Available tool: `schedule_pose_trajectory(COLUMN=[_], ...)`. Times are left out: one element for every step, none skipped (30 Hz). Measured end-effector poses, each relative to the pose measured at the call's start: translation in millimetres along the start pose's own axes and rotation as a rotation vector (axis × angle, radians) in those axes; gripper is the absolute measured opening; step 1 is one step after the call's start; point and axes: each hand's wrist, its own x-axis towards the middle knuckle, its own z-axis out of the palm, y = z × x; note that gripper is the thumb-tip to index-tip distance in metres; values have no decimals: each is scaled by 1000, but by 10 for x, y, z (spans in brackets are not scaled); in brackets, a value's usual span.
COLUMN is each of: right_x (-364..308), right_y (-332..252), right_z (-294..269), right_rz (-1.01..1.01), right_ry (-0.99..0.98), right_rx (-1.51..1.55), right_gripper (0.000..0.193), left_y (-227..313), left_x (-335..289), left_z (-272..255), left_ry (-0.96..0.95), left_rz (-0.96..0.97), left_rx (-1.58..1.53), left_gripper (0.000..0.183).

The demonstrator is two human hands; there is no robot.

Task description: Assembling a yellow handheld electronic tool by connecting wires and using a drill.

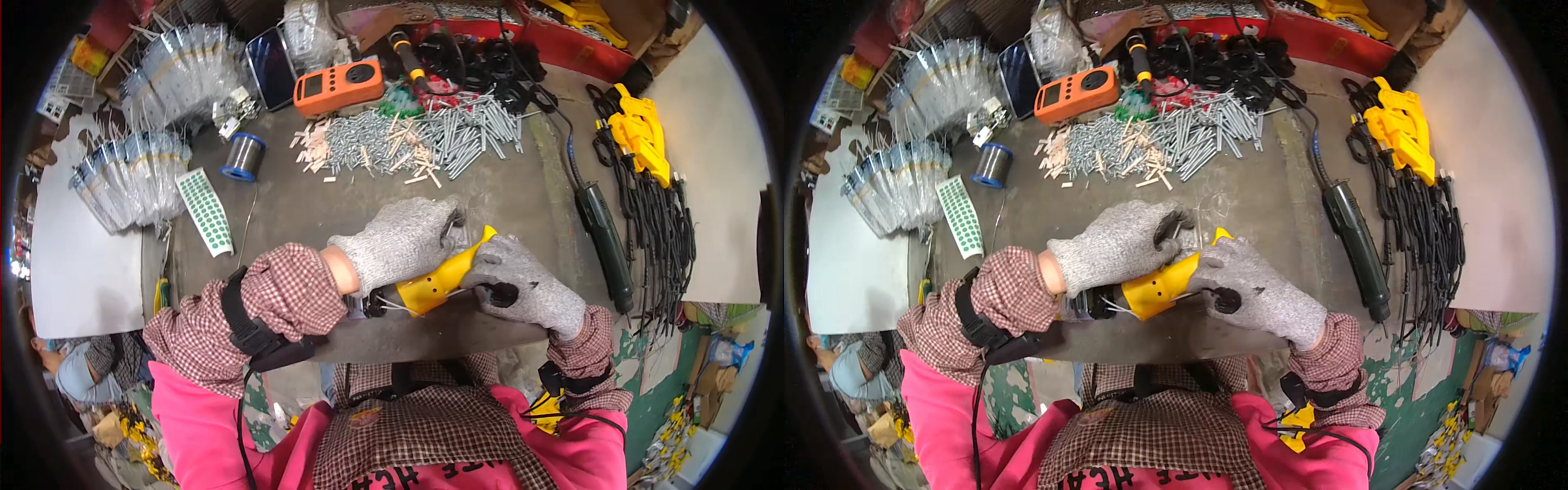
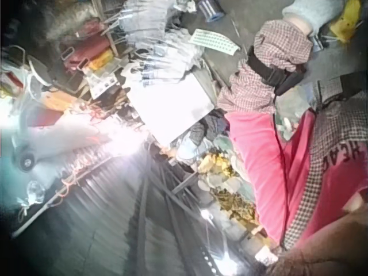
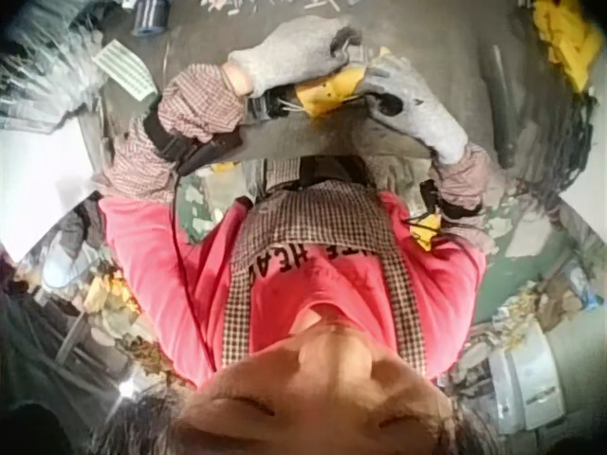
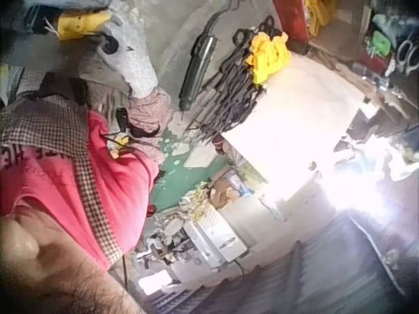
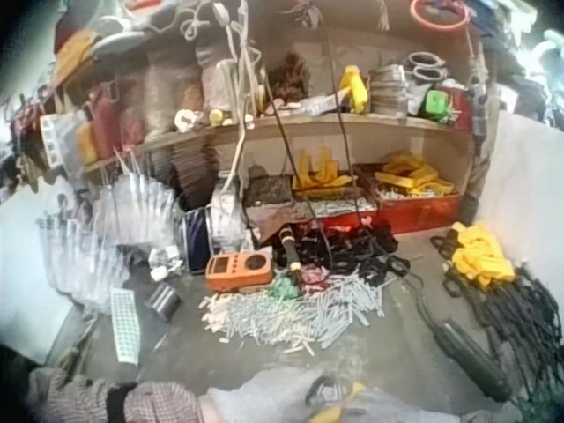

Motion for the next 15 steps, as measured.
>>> schedule_pose_trajectory(right_x=[-34, -41, -43, -28, -4, 26, 34, 26, 15, 8, 8, 33, 41, 26, 1], right_y=[21, 36, 55, 50, 21, -26, -59, -56, -45, -34, -46, -78, -109, -104, -78], right_z=[21, 35, 39, 40, 18, -22, -44, -29, 0, 10, 19, 45, 61, 109, 194], right_rz=[18, 15, 3, -13, -16, -17, -13, -9, -18, -28, -24, 15, 62, 71, 51], right_ry=[33, 29, 40, 53, 53, -1, -56, -55, -39, -24, -23, 27, 79, 81, 103], right_rx=[-27, -18, -5, 2, 3, 24, 44, 44, 51, 55, 55, 29, 0, -4, -19], right_gripper=[30, 30, 29, 29, 29, 29, 29, 29, 29, 28, 28, 28, 28, 28, 29], left_y=[26, 61, 94, 110, 123, 118, 114, 109, 97, 91, 95, 90, 74, 54, 37], left_x=[7, 17, 18, -7, -32, -63, -60, -45, -38, -45, -73, -113, -139, -172, -197], left_z=[-4, -24, -15, -7, -1, 18, 37, 55, 66, 12, -85, -158, -187, -209, -229], left_ry=[8, -35, -38, -138, -240, -177, -180, -190, -201, -202, -257, -311, -316, -349, -381], left_rz=[-1, -32, -39, 14, 68, 127, 130, 120, 110, 112, 162, 212, 222, 234, 246], left_rx=[46, 63, 60, 84, 109, 77, 76, 117, 159, 159, 121, 84, 81, 174, 268], left_gripper=[36, 35, 35, 35, 34, 36, 36, 38, 41, 41, 42, 43, 43, 44, 45])
